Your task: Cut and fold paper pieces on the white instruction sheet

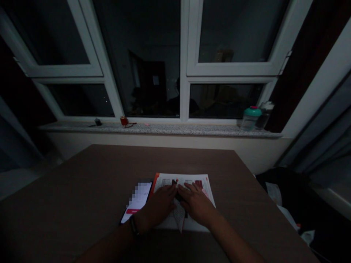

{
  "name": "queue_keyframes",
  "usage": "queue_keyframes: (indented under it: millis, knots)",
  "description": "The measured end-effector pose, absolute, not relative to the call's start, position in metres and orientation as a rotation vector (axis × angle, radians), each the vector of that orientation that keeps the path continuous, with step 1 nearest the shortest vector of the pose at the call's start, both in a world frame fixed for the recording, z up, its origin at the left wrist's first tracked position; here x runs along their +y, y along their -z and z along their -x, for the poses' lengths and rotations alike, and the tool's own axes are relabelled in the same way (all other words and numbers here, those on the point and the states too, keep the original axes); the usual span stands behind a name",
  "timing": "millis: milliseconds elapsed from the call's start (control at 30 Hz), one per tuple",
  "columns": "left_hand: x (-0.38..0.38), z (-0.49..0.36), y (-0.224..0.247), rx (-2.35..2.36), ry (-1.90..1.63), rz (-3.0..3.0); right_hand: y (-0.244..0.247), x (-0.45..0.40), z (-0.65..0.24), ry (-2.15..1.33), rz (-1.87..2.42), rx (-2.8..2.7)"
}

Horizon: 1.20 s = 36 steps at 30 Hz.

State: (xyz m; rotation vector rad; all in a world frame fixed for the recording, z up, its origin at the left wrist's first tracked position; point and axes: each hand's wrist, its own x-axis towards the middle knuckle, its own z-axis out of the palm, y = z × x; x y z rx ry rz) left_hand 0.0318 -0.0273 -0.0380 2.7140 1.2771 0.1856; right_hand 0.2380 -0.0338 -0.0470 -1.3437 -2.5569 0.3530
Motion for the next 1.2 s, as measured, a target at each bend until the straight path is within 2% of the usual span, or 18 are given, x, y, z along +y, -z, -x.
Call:
queue_keyframes:
  millis: [367, 600, 933, 1200]
  knots:
    - [-0.028, -0.032, 0.03, 1.437, -0.246, -2.697, 0.036, -0.028, -0.229, -0.142, 1.362, -2.524]
    - [-0.02, -0.025, 0.046, 1.398, -0.379, -2.69, 0.04, -0.031, -0.229, -0.229, 1.307, -2.534]
    - [-0.023, -0.029, 0.028, 1.427, -0.371, -2.626, 0.032, -0.032, -0.236, -0.364, 1.26, -2.567]
    - [-0.011, -0.019, 0.049, 1.444, -0.357, -2.645, 0.03, -0.035, -0.237, -0.394, 1.274, -2.553]
